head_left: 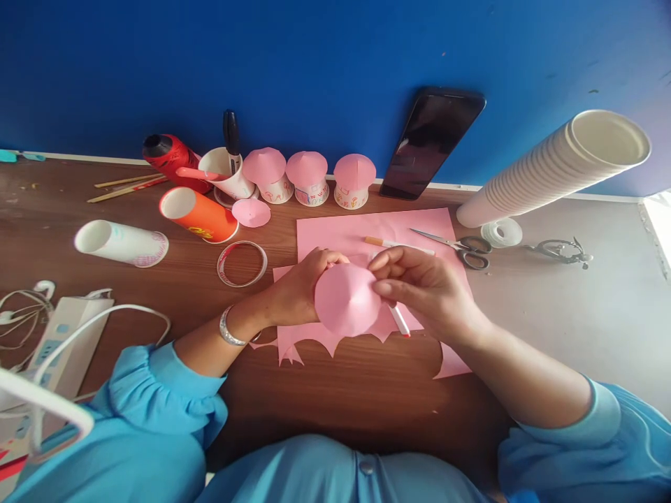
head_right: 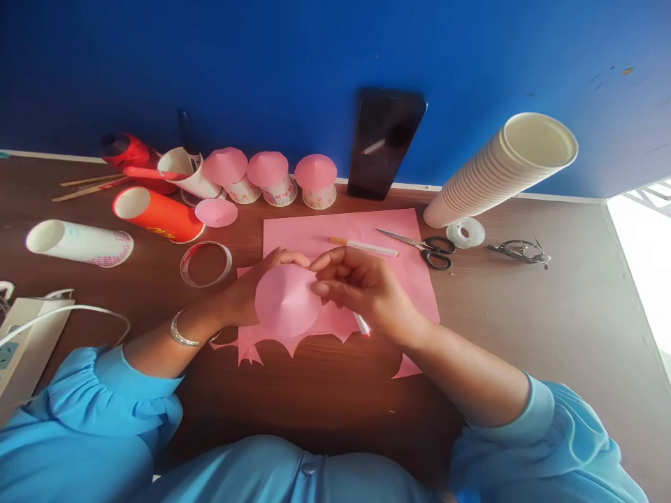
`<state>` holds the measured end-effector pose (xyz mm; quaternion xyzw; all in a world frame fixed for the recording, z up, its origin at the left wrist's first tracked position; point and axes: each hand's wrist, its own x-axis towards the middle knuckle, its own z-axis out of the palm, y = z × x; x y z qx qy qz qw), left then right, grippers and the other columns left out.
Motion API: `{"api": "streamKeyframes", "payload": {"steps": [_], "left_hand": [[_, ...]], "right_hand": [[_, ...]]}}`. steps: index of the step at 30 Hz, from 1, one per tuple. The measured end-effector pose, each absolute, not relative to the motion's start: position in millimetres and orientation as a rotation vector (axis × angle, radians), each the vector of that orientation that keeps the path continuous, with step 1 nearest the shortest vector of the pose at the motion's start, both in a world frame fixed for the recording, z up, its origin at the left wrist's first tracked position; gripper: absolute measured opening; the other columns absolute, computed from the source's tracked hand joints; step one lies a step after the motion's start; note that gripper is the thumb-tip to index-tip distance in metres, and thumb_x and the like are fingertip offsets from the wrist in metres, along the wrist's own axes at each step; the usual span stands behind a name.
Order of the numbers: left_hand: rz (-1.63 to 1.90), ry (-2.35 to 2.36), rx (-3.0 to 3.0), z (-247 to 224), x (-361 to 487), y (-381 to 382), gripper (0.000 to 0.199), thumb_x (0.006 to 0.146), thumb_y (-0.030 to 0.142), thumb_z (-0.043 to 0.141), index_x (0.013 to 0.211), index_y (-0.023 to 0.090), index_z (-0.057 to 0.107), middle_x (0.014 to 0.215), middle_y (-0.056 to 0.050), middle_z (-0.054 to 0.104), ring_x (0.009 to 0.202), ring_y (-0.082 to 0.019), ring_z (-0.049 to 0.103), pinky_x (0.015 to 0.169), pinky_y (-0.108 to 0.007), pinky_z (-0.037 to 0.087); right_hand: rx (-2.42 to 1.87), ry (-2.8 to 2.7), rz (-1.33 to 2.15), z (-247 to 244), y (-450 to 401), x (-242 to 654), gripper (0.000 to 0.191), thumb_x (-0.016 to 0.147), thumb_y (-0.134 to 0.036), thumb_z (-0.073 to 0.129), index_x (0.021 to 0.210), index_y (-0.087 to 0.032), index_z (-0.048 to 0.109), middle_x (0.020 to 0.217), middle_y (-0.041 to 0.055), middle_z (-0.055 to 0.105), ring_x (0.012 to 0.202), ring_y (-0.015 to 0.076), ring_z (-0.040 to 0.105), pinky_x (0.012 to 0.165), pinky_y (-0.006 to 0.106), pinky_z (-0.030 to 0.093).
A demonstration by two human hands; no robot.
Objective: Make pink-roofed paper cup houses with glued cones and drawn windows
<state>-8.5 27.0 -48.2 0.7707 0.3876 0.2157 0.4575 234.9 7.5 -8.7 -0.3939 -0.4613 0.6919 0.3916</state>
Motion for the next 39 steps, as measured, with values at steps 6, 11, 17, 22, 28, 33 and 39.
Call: {"api": "streamKeyframes", "payload": {"steps": [6, 11, 17, 22, 28, 33, 39], "left_hand": [[0.536, 0.955, 1.971, -46.6, -12.4, 23.6, 0.087, 0.063, 0.037, 0.096, 0.133, 0.026, 0.045, 0.132, -0.01, 0.06, 0.122, -0.033, 0.063, 0.104, -0.052, 0.054], [0.555, 0.889, 1.988, -48.7, -15.6, 25.8, 0.097, 0.062, 0.048, 0.097, 0.139, 0.026, 0.041, 0.14, -0.015, 0.057, 0.13, -0.036, 0.06, 0.11, -0.055, 0.052], [0.529, 0.9, 1.995, -47.1, -18.7, 29.9, 0.091, 0.065, 0.037, 0.095, 0.139, 0.025, 0.044, 0.139, -0.015, 0.059, 0.13, -0.035, 0.061, 0.111, -0.052, 0.052], [0.512, 1.008, 1.905, -46.7, -15.7, 28.2, 0.087, 0.065, 0.033, 0.094, 0.137, 0.025, 0.045, 0.143, -0.013, 0.06, 0.129, -0.034, 0.064, 0.109, -0.053, 0.055], [0.607, 0.975, 1.851, -58.4, -8.6, 24.5, 0.098, 0.067, 0.05, 0.093, 0.143, 0.023, 0.038, 0.15, -0.019, 0.056, 0.135, -0.039, 0.061, 0.111, -0.057, 0.053], [0.626, 0.947, 1.855, -60.7, -3.3, 25.5, 0.092, 0.07, 0.049, 0.091, 0.142, 0.025, 0.04, 0.146, -0.017, 0.059, 0.134, -0.039, 0.061, 0.109, -0.06, 0.054], [0.678, 0.848, 1.846, -52.8, 1.7, 28.9, 0.073, 0.077, 0.044, 0.086, 0.137, 0.025, 0.049, 0.142, -0.015, 0.062, 0.134, -0.037, 0.061, 0.113, -0.06, 0.052]], "right_hand": [[-1.124, -1.218, 1.674, -17.5, 11.0, 221.3, 0.023, 0.081, -0.035, 0.086, 0.093, -0.02, 0.072, 0.082, 0.0006, 0.069, 0.07, 0.0127, 0.062, 0.064, 0.029, 0.053], [-1.145, -1.275, 1.633, -22.0, 12.5, 222.0, 0.02, 0.084, -0.034, 0.081, 0.094, -0.02, 0.072, 0.08, 0.0003, 0.068, 0.071, 0.0133, 0.063, 0.065, 0.03, 0.052], [-1.182, -1.379, 1.573, -29.3, 12.4, 221.5, 0.018, 0.087, -0.034, 0.076, 0.094, -0.018, 0.07, 0.078, 0.0011, 0.069, 0.069, 0.0136, 0.063, 0.062, 0.029, 0.052], [-1.176, -1.603, 1.162, -25.5, 7.5, 224.0, 0.019, 0.096, -0.032, 0.069, 0.111, -0.021, 0.069, 0.109, 0.0078, 0.072, 0.094, 0.0196, 0.07, 0.077, 0.035, 0.06], [-0.746, -2.144, 0.578, -17.3, -0.5, 222.5, 0.058, 0.097, -0.044, 0.072, 0.148, -0.023, 0.053, 0.142, 0.0182, 0.064, 0.139, 0.0356, 0.057, 0.113, 0.06, 0.05], [-0.695, -2.255, 0.492, -24.2, 2.0, 218.1, 0.056, 0.098, -0.041, 0.072, 0.146, -0.019, 0.055, 0.142, 0.0185, 0.067, 0.145, 0.0355, 0.054, 0.115, 0.06, 0.051], [-0.698, -2.231, 0.508, -29.4, 4.7, 213.8, 0.034, 0.099, -0.029, 0.069, 0.132, -0.023, 0.066, 0.132, 0.0123, 0.074, 0.137, 0.0314, 0.062, 0.112, 0.058, 0.056]]}}
